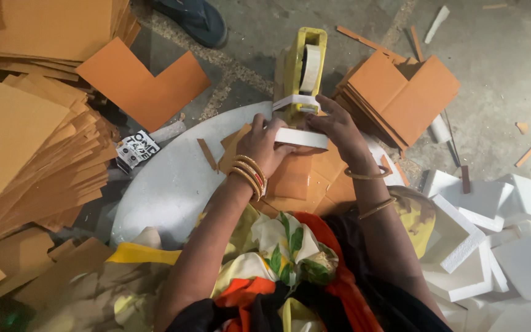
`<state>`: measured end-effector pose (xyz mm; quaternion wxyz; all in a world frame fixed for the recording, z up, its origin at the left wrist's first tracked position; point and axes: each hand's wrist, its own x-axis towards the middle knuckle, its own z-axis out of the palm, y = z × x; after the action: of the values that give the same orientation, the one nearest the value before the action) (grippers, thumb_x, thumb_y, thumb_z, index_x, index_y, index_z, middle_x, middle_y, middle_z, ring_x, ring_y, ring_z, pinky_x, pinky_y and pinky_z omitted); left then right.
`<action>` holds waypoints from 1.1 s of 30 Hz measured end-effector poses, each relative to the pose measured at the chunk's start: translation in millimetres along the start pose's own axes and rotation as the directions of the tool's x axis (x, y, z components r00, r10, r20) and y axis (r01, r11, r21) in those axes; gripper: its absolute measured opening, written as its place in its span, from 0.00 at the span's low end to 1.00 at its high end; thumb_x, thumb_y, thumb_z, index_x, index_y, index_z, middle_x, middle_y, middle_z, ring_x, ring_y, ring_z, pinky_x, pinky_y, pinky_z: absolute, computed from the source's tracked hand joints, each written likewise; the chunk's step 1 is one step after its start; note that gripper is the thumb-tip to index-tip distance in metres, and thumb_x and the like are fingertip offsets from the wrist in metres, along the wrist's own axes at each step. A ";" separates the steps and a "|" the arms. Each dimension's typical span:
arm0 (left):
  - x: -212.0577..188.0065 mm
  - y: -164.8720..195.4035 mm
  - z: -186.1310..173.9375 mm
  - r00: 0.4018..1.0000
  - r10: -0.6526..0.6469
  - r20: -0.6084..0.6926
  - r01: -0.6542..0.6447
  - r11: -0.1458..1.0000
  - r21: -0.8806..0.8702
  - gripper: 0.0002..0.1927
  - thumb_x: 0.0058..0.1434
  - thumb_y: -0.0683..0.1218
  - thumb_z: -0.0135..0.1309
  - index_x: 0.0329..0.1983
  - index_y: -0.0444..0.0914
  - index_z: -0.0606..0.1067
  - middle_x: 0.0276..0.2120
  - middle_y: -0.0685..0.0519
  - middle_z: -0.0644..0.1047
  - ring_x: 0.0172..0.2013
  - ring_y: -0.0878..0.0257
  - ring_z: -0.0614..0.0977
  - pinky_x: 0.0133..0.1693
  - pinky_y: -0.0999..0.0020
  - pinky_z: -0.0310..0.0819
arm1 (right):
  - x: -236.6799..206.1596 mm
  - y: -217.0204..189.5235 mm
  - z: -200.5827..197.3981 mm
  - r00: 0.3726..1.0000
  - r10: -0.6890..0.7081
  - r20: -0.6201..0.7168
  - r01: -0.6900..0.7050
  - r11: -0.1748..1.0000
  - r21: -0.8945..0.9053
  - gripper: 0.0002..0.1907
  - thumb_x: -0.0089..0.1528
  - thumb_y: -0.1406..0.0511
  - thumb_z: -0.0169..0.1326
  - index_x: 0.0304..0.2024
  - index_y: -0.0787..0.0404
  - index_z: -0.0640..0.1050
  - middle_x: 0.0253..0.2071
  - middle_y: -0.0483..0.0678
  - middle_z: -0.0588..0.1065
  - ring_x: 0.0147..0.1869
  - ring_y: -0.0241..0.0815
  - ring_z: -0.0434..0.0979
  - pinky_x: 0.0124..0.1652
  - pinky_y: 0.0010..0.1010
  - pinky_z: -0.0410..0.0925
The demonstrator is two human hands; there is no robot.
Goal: The person folds flat orange cardboard pieces into box shapes and inserts white foam inserts into them. The person uses a tape dispenser to seal the cardboard flaps and stacks the finished boxes.
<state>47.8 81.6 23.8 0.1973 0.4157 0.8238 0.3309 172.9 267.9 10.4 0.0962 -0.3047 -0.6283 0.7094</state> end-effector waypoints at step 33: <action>-63.3 -9.3 -1.8 0.922 0.264 -0.282 -0.288 0.956 -0.047 0.26 0.51 0.50 0.71 0.53 0.44 0.75 0.46 0.50 0.74 0.43 0.52 0.82 0.39 0.57 0.78 | -28.7 -12.4 33.8 0.994 0.090 -0.056 -0.089 0.996 0.026 0.43 0.59 0.78 0.54 0.75 0.67 0.56 0.36 0.56 0.79 0.37 0.41 0.83 0.37 0.28 0.75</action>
<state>78.1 25.3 21.6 0.0515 0.4691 0.7610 0.4452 174.0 227.2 32.0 0.0857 -0.3514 -0.6026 0.7114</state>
